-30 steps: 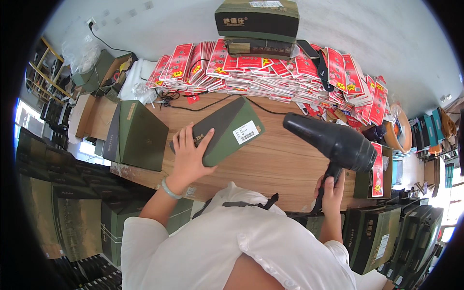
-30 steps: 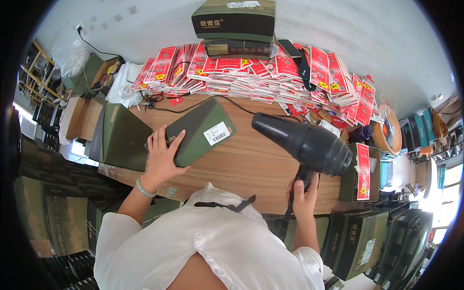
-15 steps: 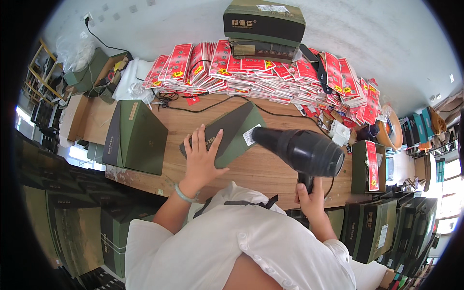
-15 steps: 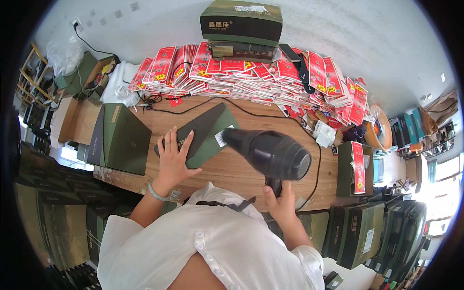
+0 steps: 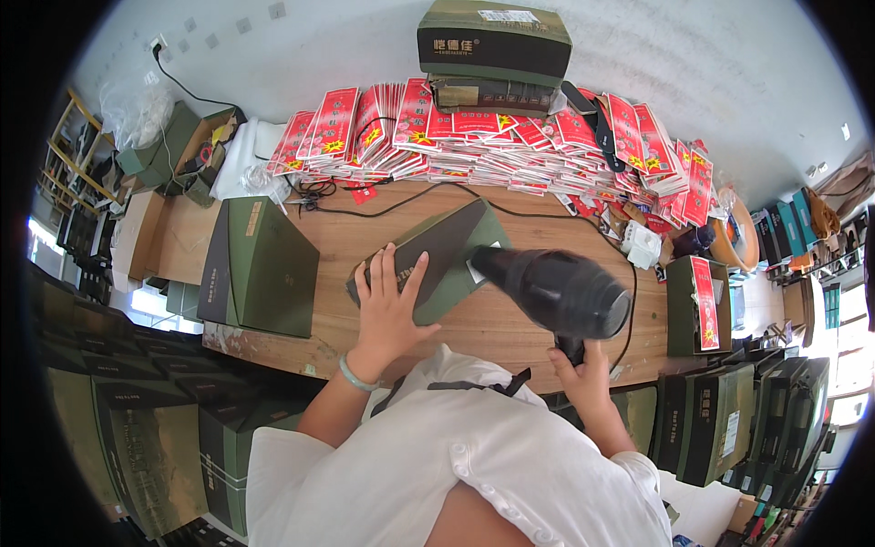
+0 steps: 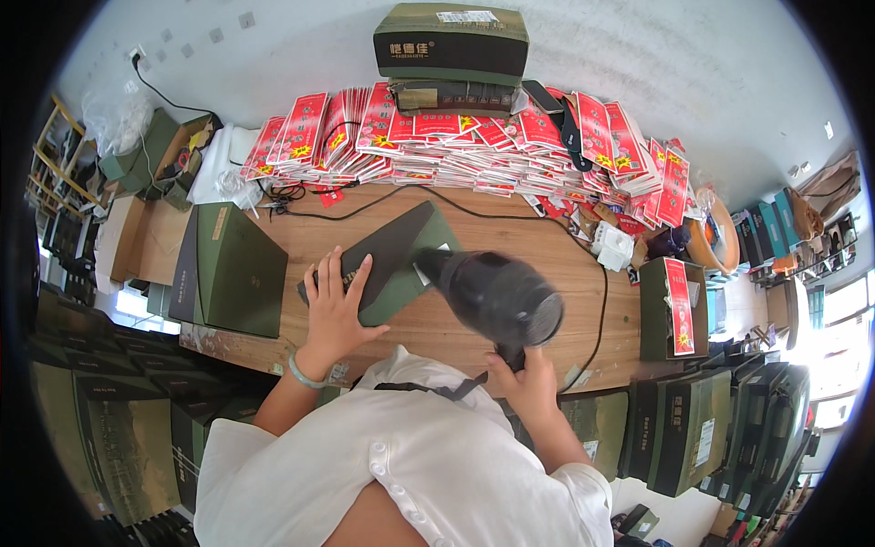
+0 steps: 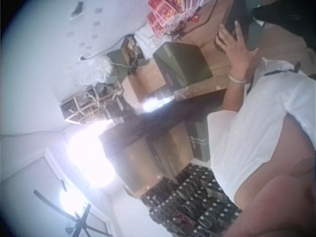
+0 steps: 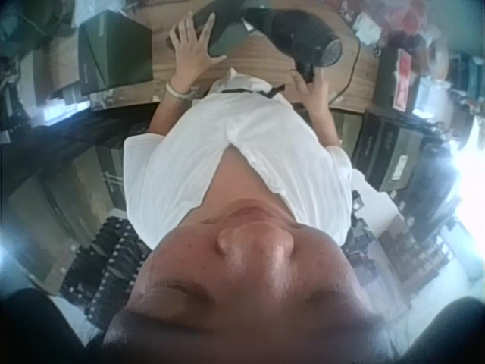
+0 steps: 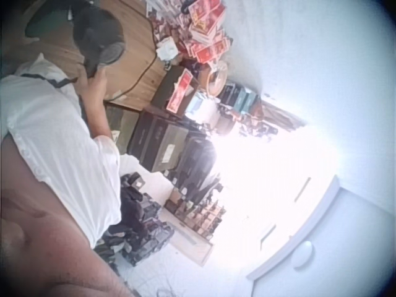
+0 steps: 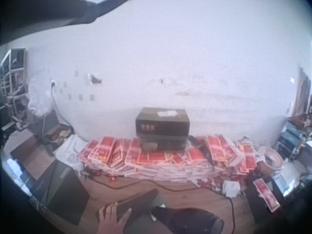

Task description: The person places red packets into green boxes, closes the boxes, and uses a heat gun to warm the labels before pressing them flat. The person then stacks the finished boxes on a nearby pile.

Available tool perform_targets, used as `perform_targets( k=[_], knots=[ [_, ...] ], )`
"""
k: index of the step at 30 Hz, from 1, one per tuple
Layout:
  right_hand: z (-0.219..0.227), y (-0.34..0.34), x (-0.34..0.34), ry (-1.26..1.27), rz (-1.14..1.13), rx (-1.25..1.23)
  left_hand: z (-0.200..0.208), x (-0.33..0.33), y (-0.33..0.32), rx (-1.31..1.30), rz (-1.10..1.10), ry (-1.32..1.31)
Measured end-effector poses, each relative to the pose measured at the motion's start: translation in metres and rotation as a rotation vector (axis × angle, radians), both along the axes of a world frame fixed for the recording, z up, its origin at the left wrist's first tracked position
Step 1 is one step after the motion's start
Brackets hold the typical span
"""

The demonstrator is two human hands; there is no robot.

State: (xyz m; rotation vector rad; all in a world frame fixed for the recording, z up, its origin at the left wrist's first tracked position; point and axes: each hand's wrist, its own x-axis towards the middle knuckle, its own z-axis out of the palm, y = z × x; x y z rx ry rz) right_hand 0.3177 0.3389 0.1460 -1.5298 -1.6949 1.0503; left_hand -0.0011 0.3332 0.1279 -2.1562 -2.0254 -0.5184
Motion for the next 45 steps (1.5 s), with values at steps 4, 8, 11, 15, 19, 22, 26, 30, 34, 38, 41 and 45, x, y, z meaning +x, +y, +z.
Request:
perform_targets(
  k=[4,8,11,15,19,22,26,30,34,38,41,45],
  knots=[
    [-0.003,0.0,0.006,-0.058,0.044,0.114,0.0,0.0,0.002,0.007,-0.003,-0.026],
    [0.0,0.001,0.004,-0.039,0.032,0.115,0.004,-0.001,0.002,-0.006,0.007,-0.03],
    [-0.003,0.001,0.008,-0.007,0.038,0.038,0.005,-0.004,0.005,-0.021,0.008,-0.047],
    [-0.006,0.001,0.011,-0.146,0.089,0.158,0.006,-0.007,0.007,-0.035,0.014,-0.06],
    [0.006,0.001,0.009,0.018,0.033,-0.023,0.003,-0.01,0.01,-0.003,0.003,-0.02],
    [0.001,0.0,0.013,-0.091,0.057,0.073,0.003,-0.012,0.011,-0.004,-0.001,-0.026],
    [0.008,-0.002,0.01,-0.057,0.083,0.08,0.005,-0.012,0.011,-0.006,-0.002,-0.031],
    [0.017,-0.002,0.007,0.017,0.111,0.052,0.006,-0.013,0.013,-0.008,-0.001,-0.04],
    [0.013,-0.005,0.007,-0.005,0.06,0.014,0.006,-0.014,0.012,-0.005,-0.002,-0.017],
    [0.014,-0.002,0.009,-0.006,0.044,-0.049,0.005,-0.012,0.011,-0.002,-0.005,-0.026],
    [0.008,0.0,0.009,0.007,0.037,0.005,0.005,-0.012,0.011,0.0,-0.006,-0.033],
    [0.004,0.001,0.006,0.207,-0.052,-0.014,0.006,-0.011,0.011,-0.018,-0.005,-0.026]
  ],
)
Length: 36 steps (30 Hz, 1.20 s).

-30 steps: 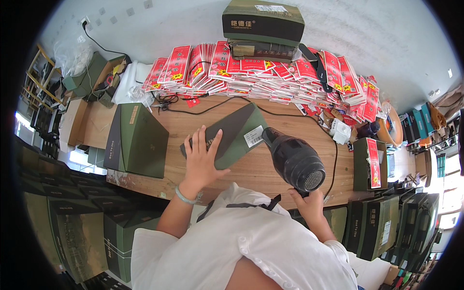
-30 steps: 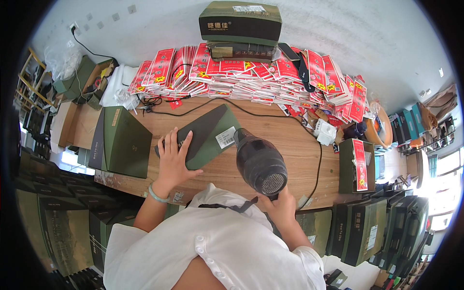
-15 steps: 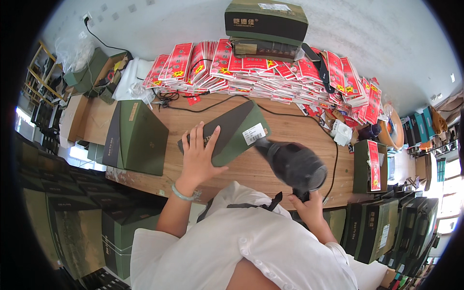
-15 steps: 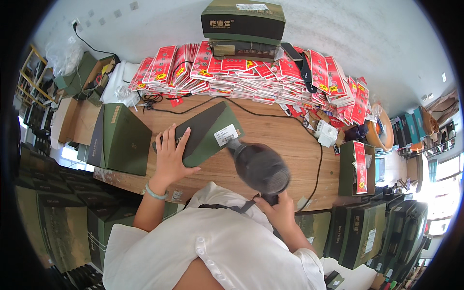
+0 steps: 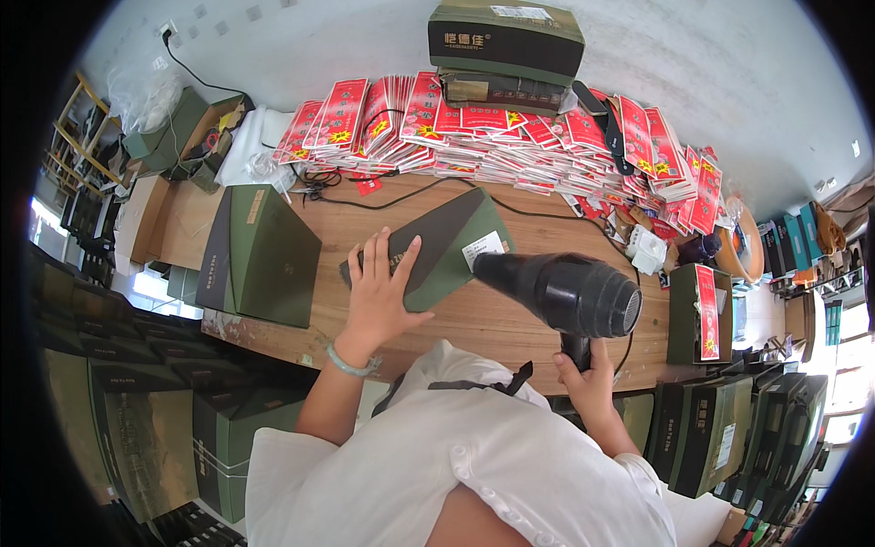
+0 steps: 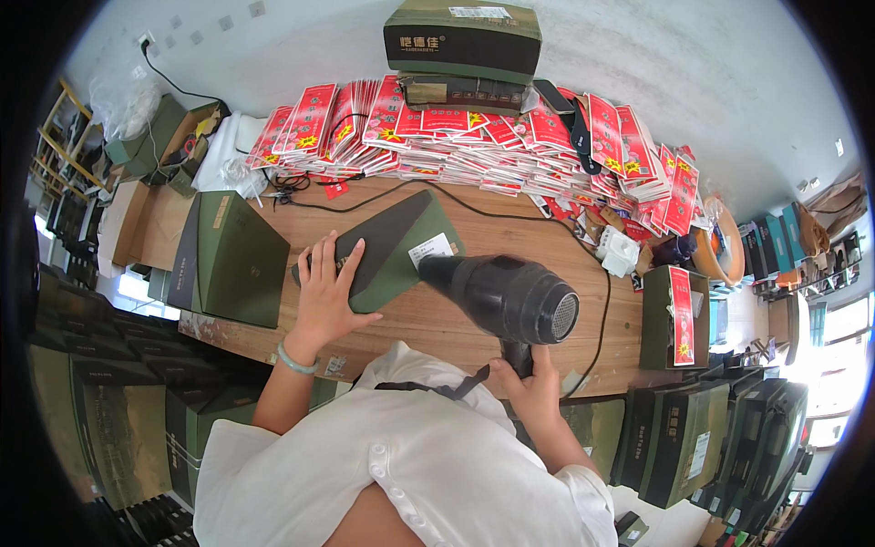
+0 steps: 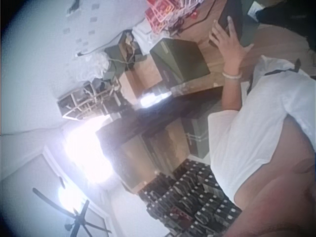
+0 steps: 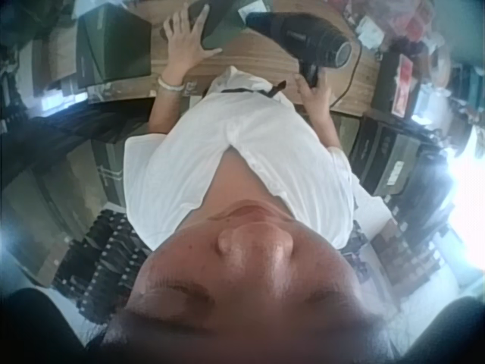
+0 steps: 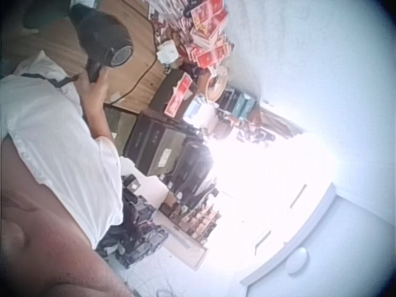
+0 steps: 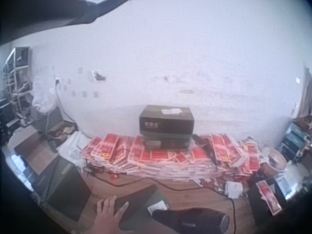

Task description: The person places red packets into green boxes, closes the boxes, and uses a heat gun to warm the labels before pressing them flat. The person then stacks the finished boxes on a nearby pile.

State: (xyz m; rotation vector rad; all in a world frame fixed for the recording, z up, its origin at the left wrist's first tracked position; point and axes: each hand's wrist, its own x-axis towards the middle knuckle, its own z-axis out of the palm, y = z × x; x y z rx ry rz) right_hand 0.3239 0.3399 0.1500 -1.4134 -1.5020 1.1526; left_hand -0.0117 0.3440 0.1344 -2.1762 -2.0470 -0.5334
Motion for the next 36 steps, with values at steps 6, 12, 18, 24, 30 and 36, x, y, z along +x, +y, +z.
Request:
perform_targets(
  k=[6,12,18,24,30,36],
  knots=[
    [-0.007,0.009,0.005,-0.056,0.069,0.081,0.0,0.001,-0.001,0.003,0.002,-0.005],
    [-0.012,0.018,0.004,-0.077,0.081,0.119,-0.004,0.001,-0.003,0.021,-0.008,-0.002],
    [-0.012,0.02,0.002,-0.068,0.055,0.106,-0.002,0.004,-0.006,0.006,-0.009,-0.017],
    [-0.005,0.023,-0.001,-0.102,0.05,0.07,-0.003,0.006,-0.007,0.011,-0.013,-0.013],
    [0.001,0.024,-0.006,-0.057,0.03,0.046,-0.003,0.007,-0.007,0.006,-0.012,-0.012],
    [-0.002,0.024,-0.005,-0.145,0.057,0.109,-0.004,0.008,-0.008,0.005,0.0,-0.001]
  ],
)
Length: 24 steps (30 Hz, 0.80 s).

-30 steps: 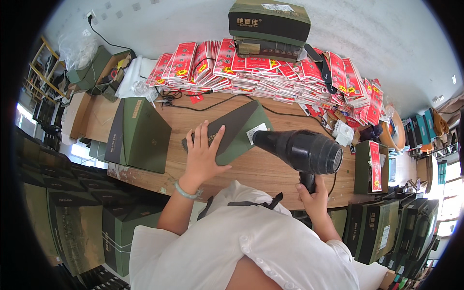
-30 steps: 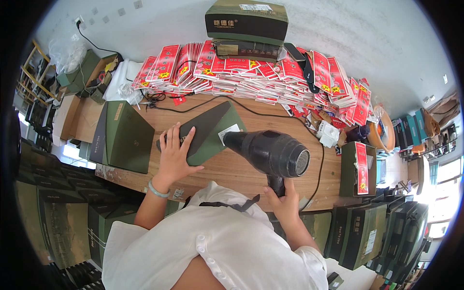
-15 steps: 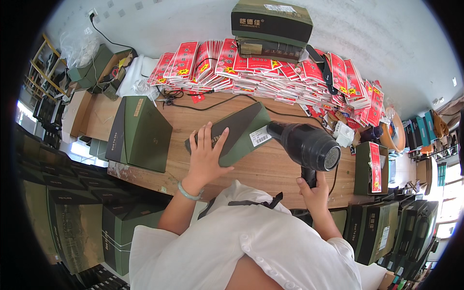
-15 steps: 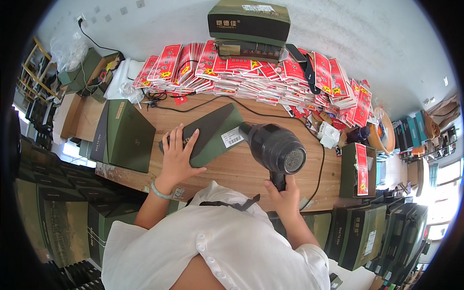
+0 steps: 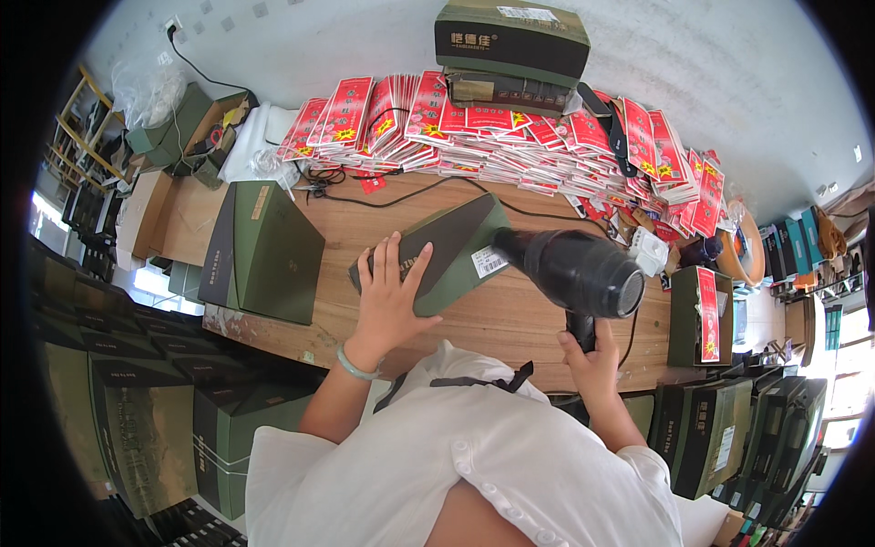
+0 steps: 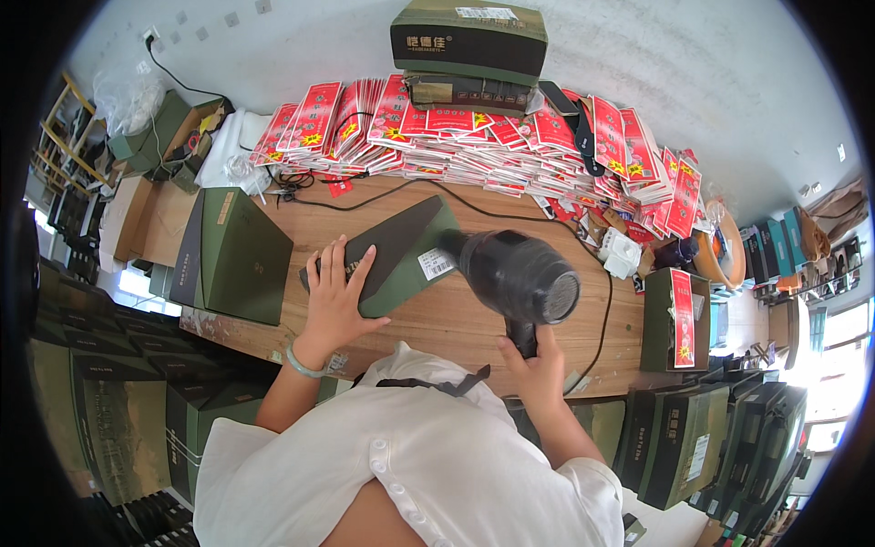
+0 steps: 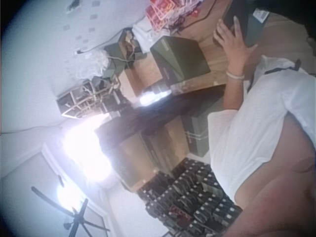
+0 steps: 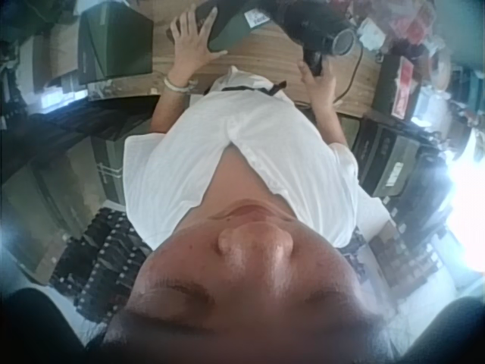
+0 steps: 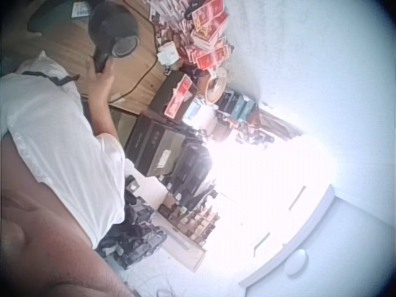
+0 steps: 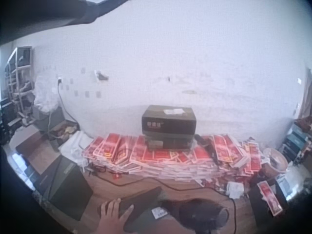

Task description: The person places red packets into green boxes, closes the boxes, and uses a heat gun to warm the labels before pressing them flat. The person then stacks the finished boxes on a nearby pile.

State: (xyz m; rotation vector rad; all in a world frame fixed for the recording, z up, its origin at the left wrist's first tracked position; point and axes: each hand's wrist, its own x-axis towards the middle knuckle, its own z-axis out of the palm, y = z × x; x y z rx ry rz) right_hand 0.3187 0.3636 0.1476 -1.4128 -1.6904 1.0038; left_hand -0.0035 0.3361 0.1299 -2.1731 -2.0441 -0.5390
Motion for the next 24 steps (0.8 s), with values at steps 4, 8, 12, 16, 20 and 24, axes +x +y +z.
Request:
perform_targets(
  k=[4,8,12,16,20,24],
  knots=[
    [-0.001,-0.002,0.0,0.034,0.059,-0.002,0.0,0.0,0.0,0.002,0.002,0.0],
    [0.003,-0.008,-0.004,0.066,0.09,-0.041,0.001,-0.001,0.001,0.003,0.004,-0.006],
    [0.009,-0.012,-0.011,0.105,0.081,-0.091,0.001,-0.002,0.001,0.014,0.002,0.01],
    [0.004,-0.013,-0.005,0.086,0.131,-0.09,0.002,-0.003,0.001,0.018,0.002,0.013],
    [0.015,-0.017,-0.011,0.069,0.097,-0.086,0.003,-0.003,0.002,0.017,0.001,0.007],
    [0.013,-0.021,-0.011,0.072,0.032,-0.18,0.003,-0.003,0.003,0.016,-0.001,-0.006]
  ],
)
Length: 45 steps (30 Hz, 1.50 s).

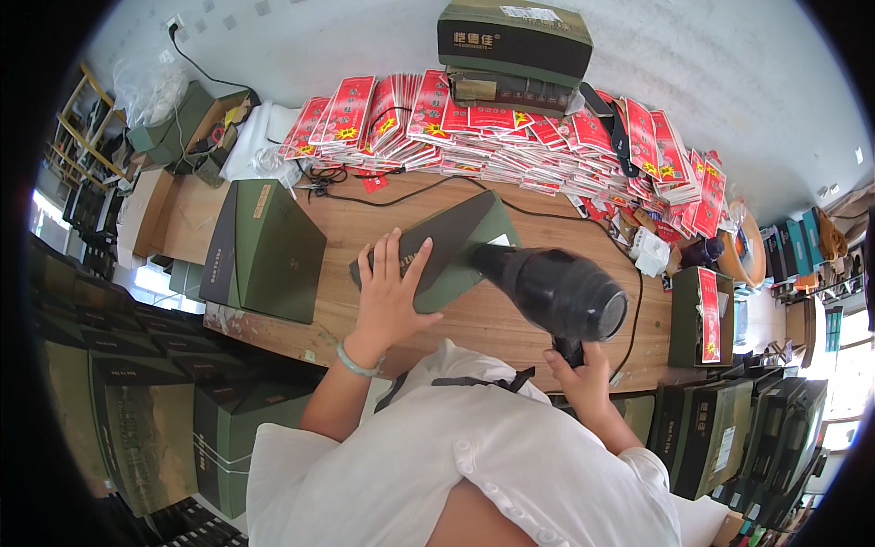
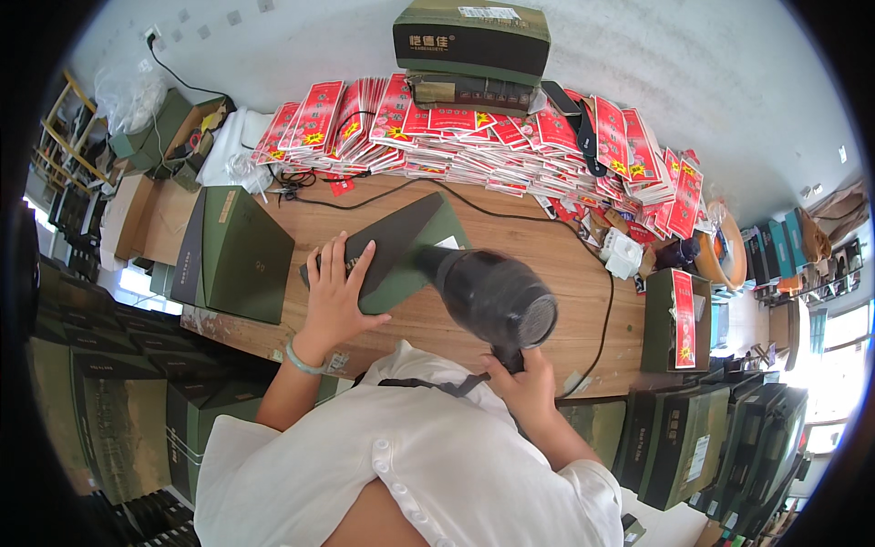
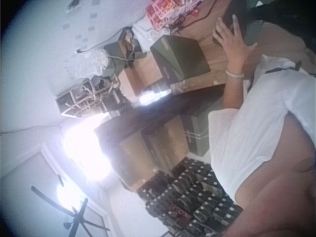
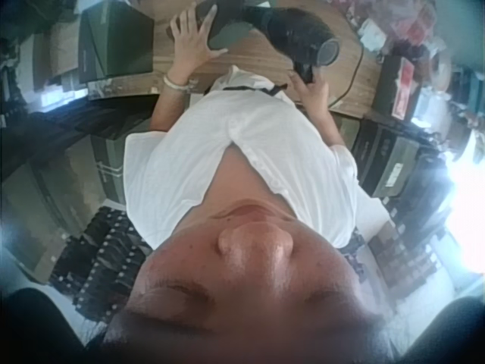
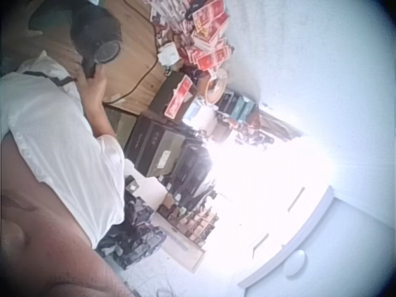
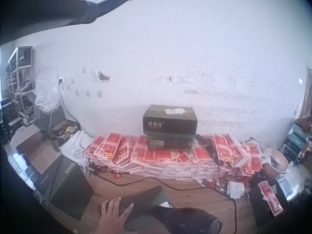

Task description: The person places red packets into green boxes, closes the boxes, and uses a heat gun to warm the labels before pressing them flat. The person then stacks the finished boxes on a nearby pile.

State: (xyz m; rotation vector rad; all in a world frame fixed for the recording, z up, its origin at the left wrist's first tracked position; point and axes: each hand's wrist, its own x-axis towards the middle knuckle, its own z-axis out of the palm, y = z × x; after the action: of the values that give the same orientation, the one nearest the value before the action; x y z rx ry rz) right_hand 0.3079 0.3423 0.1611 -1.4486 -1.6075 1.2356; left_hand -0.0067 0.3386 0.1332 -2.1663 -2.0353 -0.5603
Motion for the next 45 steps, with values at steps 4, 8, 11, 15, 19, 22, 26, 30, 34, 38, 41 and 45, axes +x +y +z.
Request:
perform_targets(
  k=[4,8,11,15,19,22,26,30,34,38,41,45],
  knots=[
    [0.002,-0.001,0.003,-0.021,0.048,0.071,0.0,-0.002,0.0,-0.005,0.004,0.007],
    [-0.003,-0.005,0.009,-0.028,0.056,0.004,0.001,-0.002,0.001,-0.01,0.002,0.001],
    [0.008,-0.006,0.005,-0.105,0.085,0.045,0.001,-0.003,0.001,-0.007,-0.001,-0.005],
    [0.013,-0.009,0.005,-0.098,0.104,0.111,0.001,-0.004,0.001,-0.001,-0.008,-0.016],
    [0.013,-0.01,0.003,-0.066,0.07,0.134,-0.002,-0.004,0.001,0.008,-0.01,-0.02],
    [0.003,-0.011,0.011,-0.08,0.058,0.1,-0.001,-0.003,0.001,0.002,-0.004,-0.02],
    [-0.002,-0.012,0.017,-0.07,0.048,0.074,0.0,-0.005,0.002,0.002,-0.008,-0.024],
    [-0.013,-0.008,0.018,-0.064,-0.003,0.153,0.0,-0.006,0.002,0.006,-0.008,-0.019],
    [-0.023,-0.001,0.027,-0.042,-0.026,0.17,0.0,-0.004,0.001,0.0,-0.008,-0.019],
    [-0.019,0.005,0.024,-0.036,-0.032,0.181,0.0,-0.003,0.001,0.002,-0.009,-0.026],
    [-0.018,0.009,0.018,-0.016,-0.048,0.158,-0.001,-0.002,0.001,0.001,-0.007,-0.027],
    [-0.021,0.018,0.017,-0.021,-0.008,0.243,-0.001,-0.003,0.0,-0.002,-0.007,-0.027]
  ],
)
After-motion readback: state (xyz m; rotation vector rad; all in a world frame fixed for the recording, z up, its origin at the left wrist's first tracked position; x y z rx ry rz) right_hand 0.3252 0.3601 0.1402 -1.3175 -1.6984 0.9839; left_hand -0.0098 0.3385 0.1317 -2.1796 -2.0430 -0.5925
